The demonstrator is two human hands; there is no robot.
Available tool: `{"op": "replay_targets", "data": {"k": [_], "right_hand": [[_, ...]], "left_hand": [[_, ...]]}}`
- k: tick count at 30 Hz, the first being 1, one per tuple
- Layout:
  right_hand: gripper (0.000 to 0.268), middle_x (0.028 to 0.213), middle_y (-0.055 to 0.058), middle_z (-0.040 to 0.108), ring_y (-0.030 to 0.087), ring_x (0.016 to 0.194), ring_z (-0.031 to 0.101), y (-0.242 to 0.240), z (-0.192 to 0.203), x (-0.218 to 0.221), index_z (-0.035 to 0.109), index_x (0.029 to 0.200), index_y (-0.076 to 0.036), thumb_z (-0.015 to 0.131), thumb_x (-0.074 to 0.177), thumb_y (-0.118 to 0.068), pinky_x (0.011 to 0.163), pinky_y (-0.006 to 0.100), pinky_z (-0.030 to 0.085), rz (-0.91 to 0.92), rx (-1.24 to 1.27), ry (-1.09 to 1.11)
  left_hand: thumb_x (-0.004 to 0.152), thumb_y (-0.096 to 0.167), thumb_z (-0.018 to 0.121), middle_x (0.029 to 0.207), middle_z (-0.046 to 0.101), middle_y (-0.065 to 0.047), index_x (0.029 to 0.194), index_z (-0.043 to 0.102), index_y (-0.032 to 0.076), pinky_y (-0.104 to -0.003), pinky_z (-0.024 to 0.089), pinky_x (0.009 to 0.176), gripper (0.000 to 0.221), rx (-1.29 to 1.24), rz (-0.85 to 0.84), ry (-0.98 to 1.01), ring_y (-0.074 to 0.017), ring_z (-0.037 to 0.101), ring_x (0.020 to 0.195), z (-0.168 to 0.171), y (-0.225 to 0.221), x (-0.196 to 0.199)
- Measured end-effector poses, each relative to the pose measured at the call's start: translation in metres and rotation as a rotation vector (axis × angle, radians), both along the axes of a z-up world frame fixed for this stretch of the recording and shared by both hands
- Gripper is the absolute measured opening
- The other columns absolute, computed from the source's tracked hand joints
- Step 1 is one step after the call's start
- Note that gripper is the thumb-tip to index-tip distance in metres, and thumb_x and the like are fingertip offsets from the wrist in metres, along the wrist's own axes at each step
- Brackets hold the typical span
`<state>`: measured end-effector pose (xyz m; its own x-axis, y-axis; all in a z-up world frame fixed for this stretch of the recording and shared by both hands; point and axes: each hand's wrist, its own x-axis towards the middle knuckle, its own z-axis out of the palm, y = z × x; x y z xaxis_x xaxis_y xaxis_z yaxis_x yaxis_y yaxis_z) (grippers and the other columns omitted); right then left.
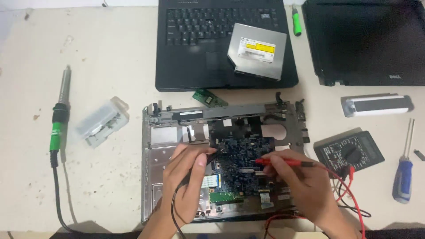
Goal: Using a digital multimeter to test components on a laptop motherboard during a repair
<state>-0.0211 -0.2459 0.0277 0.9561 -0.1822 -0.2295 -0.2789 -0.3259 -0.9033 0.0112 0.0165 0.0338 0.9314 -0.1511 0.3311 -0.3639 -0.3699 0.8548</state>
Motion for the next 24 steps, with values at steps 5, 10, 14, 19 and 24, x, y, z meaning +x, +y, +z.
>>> {"op": "replay_targets", "data": {"k": [5, 10, 14, 19, 24], "right_hand": [[0.038, 0.085, 0.013, 0.089, 0.022, 0.078, 0.079, 0.001, -0.003, -0.003, 0.092, 0.106, -0.001, 0.063, 0.106, -0.026, 0.067, 0.034, 0.063, 0.031, 0.015, -0.042], [0.035, 0.087, 0.018, 0.088, 0.024, 0.081, 0.082, 0.0, -0.009, -0.003, 0.091, 0.111, 0.002, 0.065, 0.107, -0.022, 0.075, 0.034, 0.067, -0.084, 0.049, 0.062], [0.034, 0.084, 0.018, 0.086, 0.021, 0.072, 0.073, 0.0, -0.007, 0.0, 0.091, 0.113, 0.0, 0.064, 0.11, -0.021, 0.063, 0.029, 0.055, -0.076, 0.045, 0.029], [0.035, 0.089, 0.024, 0.089, 0.029, 0.083, 0.084, 0.002, 0.001, -0.001, 0.088, 0.117, 0.005, 0.063, 0.109, -0.017, 0.076, 0.037, 0.068, -0.119, 0.084, 0.078], [0.035, 0.085, 0.021, 0.089, 0.025, 0.079, 0.082, 0.001, -0.007, -0.001, 0.09, 0.112, 0.004, 0.063, 0.109, -0.017, 0.068, 0.032, 0.062, -0.085, 0.105, 0.021]], "left_hand": [[0.118, 0.037, 0.036, 0.076, 0.071, 0.001, 0.114, 0.081, 0.01, -0.036, 0.056, 0.083, 0.053, 0.023, 0.023, 0.078, -0.0183, 0.073, 0.086, -0.014, 0.009, -0.003], [0.114, 0.047, 0.041, 0.08, 0.083, 0.003, 0.109, 0.083, 0.018, -0.032, 0.063, 0.079, 0.051, -0.101, 0.006, 0.304, -0.0114, 0.084, 0.077, -0.012, 0.012, -0.003], [0.102, 0.02, 0.077, 0.097, 0.085, 0.002, 0.119, 0.08, 0.018, -0.027, 0.056, 0.07, 0.017, -0.171, -0.011, 0.33, -0.0103, 0.075, 0.078, 0.003, 0.009, -0.004], [0.11, 0.024, 0.062, 0.112, 0.092, -0.01, 0.127, 0.08, 0.009, -0.026, 0.082, 0.089, 0.029, -0.33, -0.048, 0.385, -0.0214, 0.093, 0.101, -0.011, 0.009, -0.004], [0.114, 0.018, 0.055, 0.092, 0.08, -0.006, 0.119, 0.078, 0.006, -0.028, 0.066, 0.072, 0.026, -0.422, 0.016, 0.238, -0.0166, 0.075, 0.08, -0.024, 0.015, 0.0]]}}
